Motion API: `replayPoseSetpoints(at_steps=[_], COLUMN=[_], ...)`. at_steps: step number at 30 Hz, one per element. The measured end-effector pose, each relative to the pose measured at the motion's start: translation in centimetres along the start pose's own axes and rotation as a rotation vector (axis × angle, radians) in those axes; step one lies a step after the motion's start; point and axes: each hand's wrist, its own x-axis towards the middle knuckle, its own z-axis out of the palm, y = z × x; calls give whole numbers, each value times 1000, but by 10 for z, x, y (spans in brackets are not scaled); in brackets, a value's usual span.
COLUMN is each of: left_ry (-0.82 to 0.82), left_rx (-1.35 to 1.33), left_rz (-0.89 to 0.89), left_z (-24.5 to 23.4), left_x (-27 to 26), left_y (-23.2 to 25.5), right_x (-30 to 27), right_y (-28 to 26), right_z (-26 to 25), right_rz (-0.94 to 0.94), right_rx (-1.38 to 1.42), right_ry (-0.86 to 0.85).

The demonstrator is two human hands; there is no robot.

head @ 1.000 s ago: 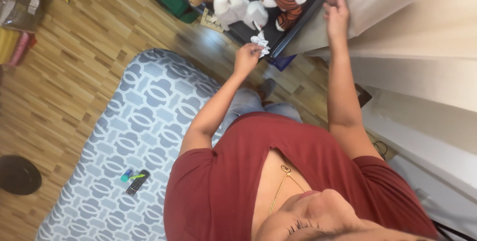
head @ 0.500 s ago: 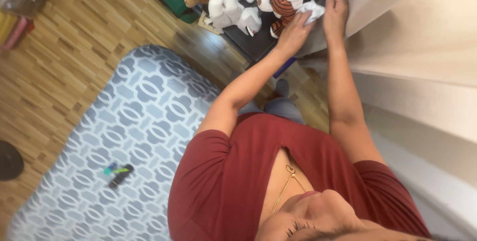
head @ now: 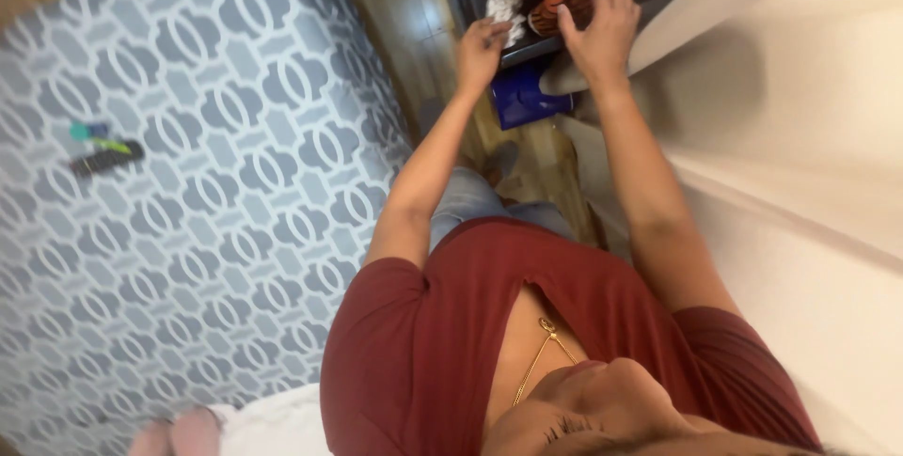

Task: The person cleans a digital piano, a remote control, a stylus, and various plush toys and decorative items on a shelf and a bedside table using a cloth.

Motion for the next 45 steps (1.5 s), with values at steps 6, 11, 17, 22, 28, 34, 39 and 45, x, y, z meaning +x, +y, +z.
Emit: replayPoseSetpoints(at_steps=[6, 11, 17, 22, 28, 34, 39, 45], left_ry=[-79, -187, -112, -613, -654, -561, -464, -254], left_rx=[-61, 59, 253, 115, 196, 171, 207, 75], left_rz=[-127, -118, 129, -19, 32, -270, -96, -123], left_z=[6, 6, 12, 45, 31, -16, -22, 9], left_x=[3, 26, 30, 59, 63, 43, 29, 1], left_y=[-17, -23, -30, -33, -34, -27, -41, -57], right_x=[32, 31, 25, 23, 17, 9, -1, -16], right_y=[3, 58, 81, 77, 77, 73, 65, 49], right_z=[16, 35, 27, 30, 27, 45, 52, 48], right_rz=[-4, 272, 364, 268, 238, 423, 408, 418], right_rx=[-116, 50, 83, -140, -173, -110, -52, -52], right_ry=[49, -21, 108, 26, 53, 0, 69, 7])
